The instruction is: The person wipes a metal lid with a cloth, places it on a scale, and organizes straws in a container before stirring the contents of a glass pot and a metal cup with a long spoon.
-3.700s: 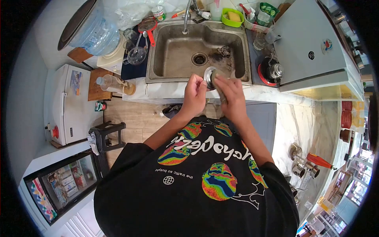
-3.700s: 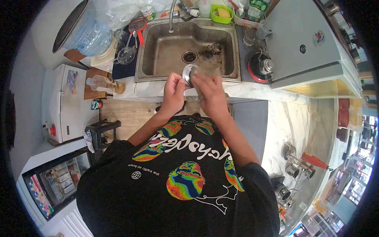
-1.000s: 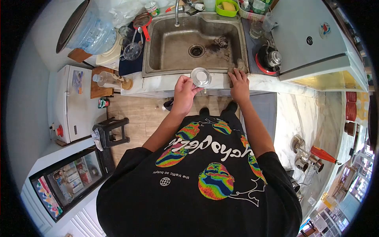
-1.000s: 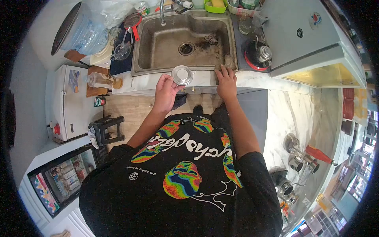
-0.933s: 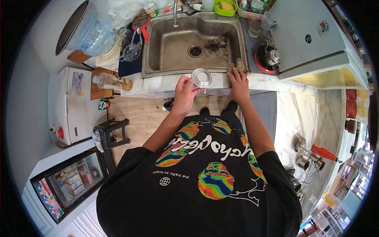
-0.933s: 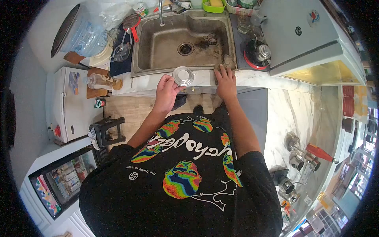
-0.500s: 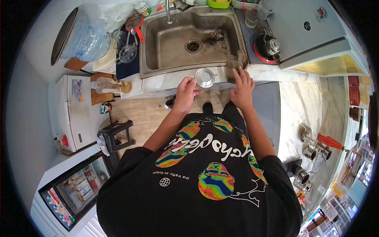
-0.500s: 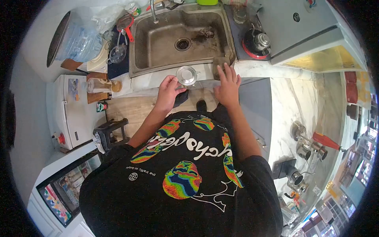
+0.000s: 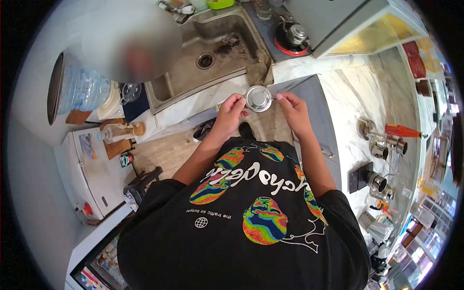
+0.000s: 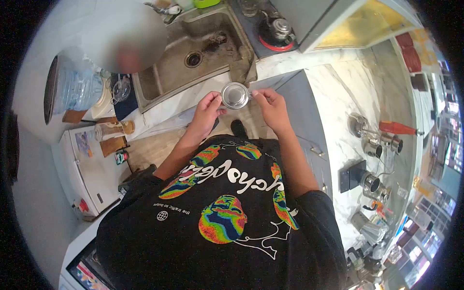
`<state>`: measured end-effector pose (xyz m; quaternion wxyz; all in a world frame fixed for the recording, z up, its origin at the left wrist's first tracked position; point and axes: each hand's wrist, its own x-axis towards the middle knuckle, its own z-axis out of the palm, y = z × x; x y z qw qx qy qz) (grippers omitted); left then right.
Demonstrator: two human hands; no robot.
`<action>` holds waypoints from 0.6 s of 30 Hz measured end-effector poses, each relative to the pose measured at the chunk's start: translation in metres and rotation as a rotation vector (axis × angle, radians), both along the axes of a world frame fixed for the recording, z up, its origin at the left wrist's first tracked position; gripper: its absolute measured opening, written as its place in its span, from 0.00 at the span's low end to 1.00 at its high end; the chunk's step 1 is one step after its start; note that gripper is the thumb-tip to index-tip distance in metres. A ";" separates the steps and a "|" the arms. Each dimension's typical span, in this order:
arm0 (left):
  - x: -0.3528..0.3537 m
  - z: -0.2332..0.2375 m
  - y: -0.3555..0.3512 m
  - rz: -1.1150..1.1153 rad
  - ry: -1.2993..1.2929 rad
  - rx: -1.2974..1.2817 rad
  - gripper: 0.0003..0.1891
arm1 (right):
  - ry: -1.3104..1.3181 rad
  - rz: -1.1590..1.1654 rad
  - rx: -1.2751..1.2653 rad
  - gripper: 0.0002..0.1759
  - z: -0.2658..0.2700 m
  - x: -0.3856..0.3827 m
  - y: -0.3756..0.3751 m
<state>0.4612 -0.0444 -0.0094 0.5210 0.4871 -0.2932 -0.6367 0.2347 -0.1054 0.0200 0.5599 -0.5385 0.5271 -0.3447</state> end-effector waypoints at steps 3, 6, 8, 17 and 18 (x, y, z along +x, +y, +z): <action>-0.026 0.005 -0.002 -0.066 -0.025 -0.001 0.08 | 0.006 -0.005 -0.024 0.15 0.003 -0.030 0.013; -0.055 0.004 0.000 -0.179 0.015 -0.002 0.08 | -0.009 -0.009 -0.007 0.14 -0.001 -0.070 0.034; -0.081 0.005 0.003 -0.247 0.010 -0.005 0.08 | 0.064 -0.028 0.038 0.14 0.012 -0.099 0.058; -0.230 0.017 0.053 -0.707 -0.074 -0.001 0.09 | 0.120 -0.316 0.083 0.13 0.018 -0.236 0.209; -0.247 0.022 0.061 -0.753 -0.097 -0.006 0.09 | 0.106 -0.378 0.052 0.13 0.016 -0.248 0.227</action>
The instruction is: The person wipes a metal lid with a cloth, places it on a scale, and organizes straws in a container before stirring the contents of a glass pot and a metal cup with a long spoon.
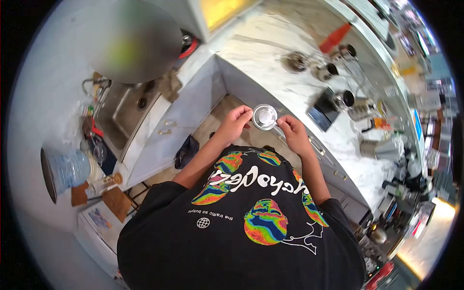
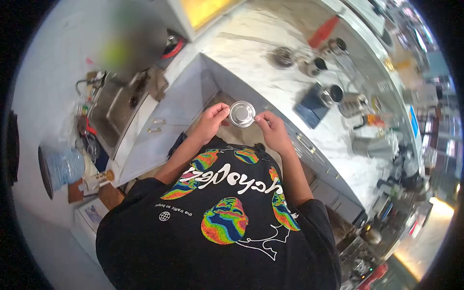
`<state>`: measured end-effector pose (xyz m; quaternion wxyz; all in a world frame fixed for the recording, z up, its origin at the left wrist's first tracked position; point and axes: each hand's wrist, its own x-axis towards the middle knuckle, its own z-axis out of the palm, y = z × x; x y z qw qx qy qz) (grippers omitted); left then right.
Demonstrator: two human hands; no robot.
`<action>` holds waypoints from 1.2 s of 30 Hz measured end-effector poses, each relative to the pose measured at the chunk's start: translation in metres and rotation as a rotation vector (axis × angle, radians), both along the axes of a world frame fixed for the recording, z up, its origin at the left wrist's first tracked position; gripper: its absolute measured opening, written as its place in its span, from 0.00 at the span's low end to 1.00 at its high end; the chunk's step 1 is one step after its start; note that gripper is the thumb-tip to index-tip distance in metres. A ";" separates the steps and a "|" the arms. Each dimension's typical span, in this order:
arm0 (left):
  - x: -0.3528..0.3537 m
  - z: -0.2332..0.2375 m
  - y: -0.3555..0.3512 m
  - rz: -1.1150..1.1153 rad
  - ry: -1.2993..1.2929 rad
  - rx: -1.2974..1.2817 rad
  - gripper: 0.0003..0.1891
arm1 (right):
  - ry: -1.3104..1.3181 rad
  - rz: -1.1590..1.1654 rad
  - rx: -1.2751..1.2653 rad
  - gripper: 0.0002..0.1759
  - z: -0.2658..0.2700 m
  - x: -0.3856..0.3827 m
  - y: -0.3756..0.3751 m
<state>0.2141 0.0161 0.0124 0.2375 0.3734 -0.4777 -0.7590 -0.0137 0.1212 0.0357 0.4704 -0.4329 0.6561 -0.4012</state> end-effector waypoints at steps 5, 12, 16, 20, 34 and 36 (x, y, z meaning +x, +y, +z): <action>-0.080 0.004 0.038 -0.106 -0.073 -0.034 0.14 | -0.062 -0.209 -0.070 0.13 -0.012 -0.058 0.076; -0.136 -0.012 0.070 -0.087 -0.147 0.050 0.19 | -0.108 -0.653 -0.144 0.14 -0.011 -0.141 0.112; -0.144 -0.018 0.075 -0.113 -0.178 0.065 0.19 | -0.001 -0.764 -0.141 0.15 -0.015 -0.194 0.092; -0.150 -0.024 0.067 -0.111 -0.191 0.084 0.18 | 0.045 -0.868 -0.231 0.14 -0.023 -0.227 0.056; -0.149 -0.034 0.053 -0.018 -0.238 0.094 0.17 | 0.167 -0.787 -0.213 0.18 -0.040 -0.240 0.026; -0.149 -0.037 0.055 -0.016 -0.233 0.099 0.17 | 0.162 -0.797 -0.183 0.18 -0.038 -0.240 0.027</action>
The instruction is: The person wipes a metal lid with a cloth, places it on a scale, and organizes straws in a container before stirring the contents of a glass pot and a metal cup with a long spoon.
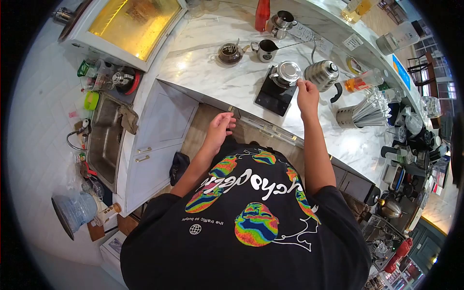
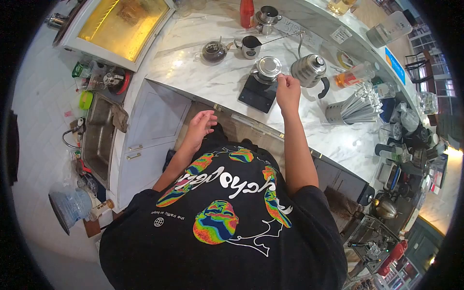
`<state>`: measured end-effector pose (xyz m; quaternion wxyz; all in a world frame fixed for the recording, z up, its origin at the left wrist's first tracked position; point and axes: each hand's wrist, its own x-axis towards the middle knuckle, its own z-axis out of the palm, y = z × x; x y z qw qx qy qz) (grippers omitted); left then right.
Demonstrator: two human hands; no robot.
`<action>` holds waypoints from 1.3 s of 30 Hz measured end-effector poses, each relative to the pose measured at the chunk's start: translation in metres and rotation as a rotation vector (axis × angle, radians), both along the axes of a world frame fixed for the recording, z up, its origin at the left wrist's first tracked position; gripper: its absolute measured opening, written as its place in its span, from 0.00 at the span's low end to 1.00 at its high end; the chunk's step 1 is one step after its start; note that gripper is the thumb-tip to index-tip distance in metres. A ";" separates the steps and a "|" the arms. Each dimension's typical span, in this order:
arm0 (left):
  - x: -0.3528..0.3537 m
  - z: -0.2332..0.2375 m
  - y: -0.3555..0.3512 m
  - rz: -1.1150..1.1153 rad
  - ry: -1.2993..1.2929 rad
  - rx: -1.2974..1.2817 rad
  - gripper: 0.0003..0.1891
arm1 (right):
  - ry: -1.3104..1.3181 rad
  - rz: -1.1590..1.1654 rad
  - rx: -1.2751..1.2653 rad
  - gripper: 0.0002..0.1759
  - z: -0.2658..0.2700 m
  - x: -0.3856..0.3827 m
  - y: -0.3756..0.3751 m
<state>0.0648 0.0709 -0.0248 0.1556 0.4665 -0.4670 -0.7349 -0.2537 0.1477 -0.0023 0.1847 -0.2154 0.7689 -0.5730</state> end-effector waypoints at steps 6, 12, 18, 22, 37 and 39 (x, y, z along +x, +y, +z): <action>-0.015 -0.005 0.009 -0.031 0.007 -0.004 0.18 | -0.055 0.073 -0.014 0.20 0.003 -0.003 0.001; -0.027 -0.008 0.019 -0.029 0.024 -0.033 0.19 | -0.095 0.087 0.033 0.22 0.006 -0.006 0.003; -0.034 -0.005 0.020 -0.091 0.000 -0.027 0.18 | -0.161 0.050 -0.009 0.22 -0.012 -0.004 0.036; -0.038 -0.005 0.012 -0.164 -0.029 -0.045 0.18 | -0.220 -0.017 0.029 0.21 -0.040 0.007 0.066; -0.115 -0.011 0.004 -0.733 0.029 -0.082 0.17 | -0.353 -0.303 0.100 0.16 -0.090 0.056 0.173; -0.129 -0.004 0.006 -0.779 0.095 -0.091 0.17 | -0.387 -0.377 0.103 0.15 -0.088 0.051 0.189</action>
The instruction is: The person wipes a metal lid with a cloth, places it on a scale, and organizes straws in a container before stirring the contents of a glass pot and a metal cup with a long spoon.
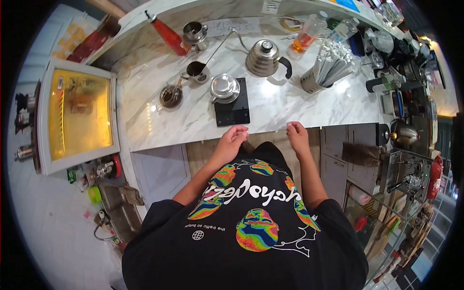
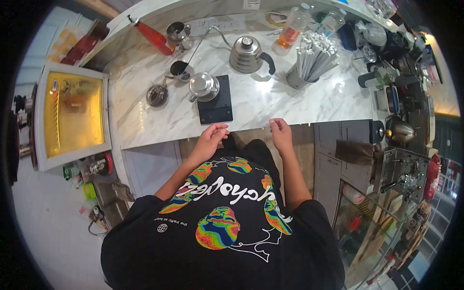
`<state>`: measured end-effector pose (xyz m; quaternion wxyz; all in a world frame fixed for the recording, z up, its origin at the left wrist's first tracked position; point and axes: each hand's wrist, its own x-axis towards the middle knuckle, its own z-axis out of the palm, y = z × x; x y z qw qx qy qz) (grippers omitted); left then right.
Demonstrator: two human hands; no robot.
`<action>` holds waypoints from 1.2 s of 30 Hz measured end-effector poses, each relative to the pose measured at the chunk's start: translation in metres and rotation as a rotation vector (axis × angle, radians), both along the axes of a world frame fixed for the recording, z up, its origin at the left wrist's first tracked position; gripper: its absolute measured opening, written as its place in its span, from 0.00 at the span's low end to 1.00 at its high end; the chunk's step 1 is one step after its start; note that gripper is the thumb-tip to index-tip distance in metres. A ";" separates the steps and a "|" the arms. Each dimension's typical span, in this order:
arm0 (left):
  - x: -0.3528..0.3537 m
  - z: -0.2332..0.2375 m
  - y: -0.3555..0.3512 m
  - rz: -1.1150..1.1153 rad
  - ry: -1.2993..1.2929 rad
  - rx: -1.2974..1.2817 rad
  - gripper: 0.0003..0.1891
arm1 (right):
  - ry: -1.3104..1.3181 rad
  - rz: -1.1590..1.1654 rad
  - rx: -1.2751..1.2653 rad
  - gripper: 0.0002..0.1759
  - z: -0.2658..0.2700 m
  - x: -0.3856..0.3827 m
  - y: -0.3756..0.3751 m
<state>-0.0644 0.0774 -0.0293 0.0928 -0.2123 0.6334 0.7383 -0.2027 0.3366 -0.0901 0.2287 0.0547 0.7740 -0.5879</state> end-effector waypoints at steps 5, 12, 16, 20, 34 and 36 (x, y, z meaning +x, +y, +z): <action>-0.030 0.025 0.004 -0.105 -0.073 -0.037 0.17 | -0.024 -0.168 -0.014 0.14 0.013 -0.031 0.031; -0.107 0.051 0.056 -0.070 -0.007 0.092 0.18 | 0.087 -0.245 0.053 0.17 0.019 -0.135 0.100; -0.156 0.045 0.108 0.061 0.027 0.009 0.18 | 0.144 -0.185 0.080 0.17 0.028 -0.217 0.146; -0.195 0.034 0.166 0.149 -0.014 -0.030 0.19 | 0.304 -0.079 0.204 0.16 0.020 -0.307 0.180; -0.277 0.032 0.268 0.227 -0.059 -0.072 0.20 | 0.789 0.291 0.596 0.19 -0.022 -0.498 0.168; -0.288 0.035 0.272 0.207 -0.060 -0.093 0.20 | 0.850 0.336 0.617 0.18 -0.030 -0.505 0.165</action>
